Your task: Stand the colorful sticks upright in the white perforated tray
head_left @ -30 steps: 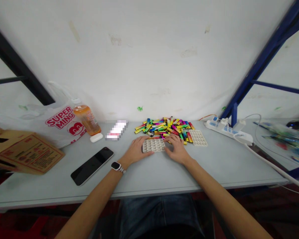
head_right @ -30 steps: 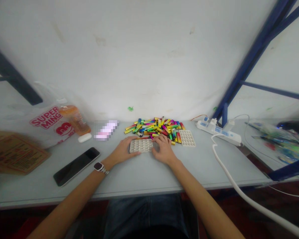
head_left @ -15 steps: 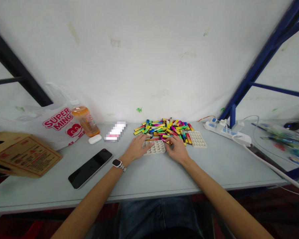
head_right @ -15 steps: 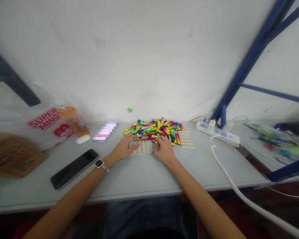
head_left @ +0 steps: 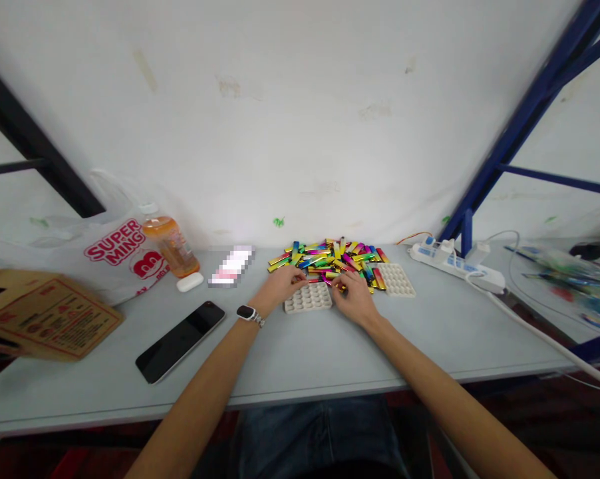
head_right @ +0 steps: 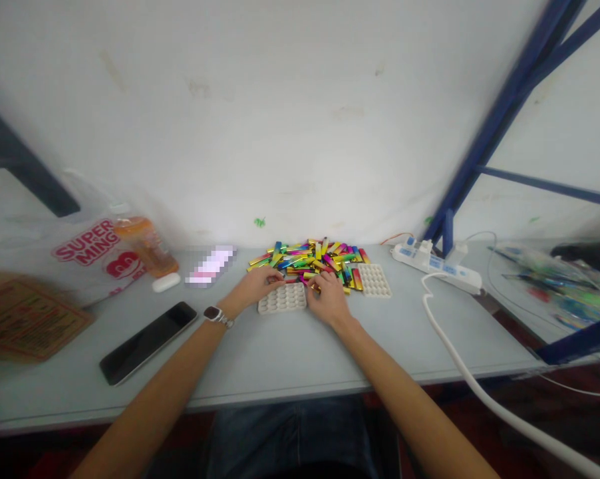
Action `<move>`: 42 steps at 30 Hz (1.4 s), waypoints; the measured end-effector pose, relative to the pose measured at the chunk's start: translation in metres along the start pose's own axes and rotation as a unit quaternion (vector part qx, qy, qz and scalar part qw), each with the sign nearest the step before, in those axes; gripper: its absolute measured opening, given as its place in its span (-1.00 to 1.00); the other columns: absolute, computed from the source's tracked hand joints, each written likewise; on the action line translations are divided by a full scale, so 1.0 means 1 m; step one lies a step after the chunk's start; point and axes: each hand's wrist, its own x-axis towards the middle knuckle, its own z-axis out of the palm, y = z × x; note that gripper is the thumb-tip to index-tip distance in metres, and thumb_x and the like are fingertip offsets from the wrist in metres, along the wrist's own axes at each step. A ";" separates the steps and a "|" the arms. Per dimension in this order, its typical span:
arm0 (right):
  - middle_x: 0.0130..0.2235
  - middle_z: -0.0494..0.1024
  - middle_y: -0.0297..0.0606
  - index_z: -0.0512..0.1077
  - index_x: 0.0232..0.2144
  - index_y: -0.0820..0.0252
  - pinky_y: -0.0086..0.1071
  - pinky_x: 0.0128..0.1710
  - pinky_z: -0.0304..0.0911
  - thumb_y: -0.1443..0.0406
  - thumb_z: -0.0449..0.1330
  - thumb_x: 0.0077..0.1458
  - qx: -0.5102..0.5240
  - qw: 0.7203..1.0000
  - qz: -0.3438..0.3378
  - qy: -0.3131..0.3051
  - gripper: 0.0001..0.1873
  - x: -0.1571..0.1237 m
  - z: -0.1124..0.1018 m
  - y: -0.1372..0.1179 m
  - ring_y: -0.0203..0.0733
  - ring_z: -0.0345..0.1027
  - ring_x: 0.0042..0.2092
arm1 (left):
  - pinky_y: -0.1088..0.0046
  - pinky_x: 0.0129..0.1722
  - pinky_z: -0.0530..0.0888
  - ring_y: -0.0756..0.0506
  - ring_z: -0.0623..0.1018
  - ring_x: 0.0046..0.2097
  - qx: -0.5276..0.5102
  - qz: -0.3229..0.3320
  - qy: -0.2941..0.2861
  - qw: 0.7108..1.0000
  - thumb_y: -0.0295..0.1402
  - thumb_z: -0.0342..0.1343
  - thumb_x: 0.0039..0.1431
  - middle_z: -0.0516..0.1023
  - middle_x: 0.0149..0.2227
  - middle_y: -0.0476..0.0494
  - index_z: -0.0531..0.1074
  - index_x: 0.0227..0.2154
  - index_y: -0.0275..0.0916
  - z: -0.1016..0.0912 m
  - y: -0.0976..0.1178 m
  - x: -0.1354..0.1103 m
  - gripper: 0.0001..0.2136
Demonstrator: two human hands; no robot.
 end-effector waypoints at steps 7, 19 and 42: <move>-0.27 0.53 -0.17 0.49 -0.38 0.14 -0.13 -0.02 0.21 0.35 0.13 0.12 0.014 1.000 -0.001 0.013 -0.88 0.001 0.004 0.004 0.02 0.38 -0.08 | 0.25 -0.10 0.46 -0.20 0.56 -0.17 -0.003 0.027 0.015 1.000 -0.06 0.07 0.31 0.61 -0.25 -0.19 0.61 -0.27 -0.19 -0.003 0.002 -0.001 -0.67; -0.34 0.52 -0.26 0.49 -0.33 0.17 -0.31 -0.29 0.28 -0.04 0.17 0.18 0.313 0.946 0.085 0.019 -0.60 0.021 0.011 -0.027 -0.15 0.34 -0.31 | 0.40 -0.31 0.48 -0.10 0.55 -0.31 -0.324 -0.064 0.130 0.935 0.07 0.14 0.20 0.63 -0.33 -0.11 0.58 -0.26 -0.27 0.018 0.041 -0.013 -0.55; -0.67 0.13 -0.45 0.20 -0.66 0.09 -0.38 -0.55 -0.04 -0.09 0.21 0.09 0.394 0.897 0.187 0.069 -0.47 0.010 0.012 -0.029 -0.31 0.01 -0.55 | 0.41 -0.32 0.47 -0.10 0.55 -0.25 -0.135 0.002 0.103 0.985 -0.11 0.02 0.34 0.60 -0.29 -0.12 0.53 -0.36 -0.22 -0.004 0.034 -0.026 -0.67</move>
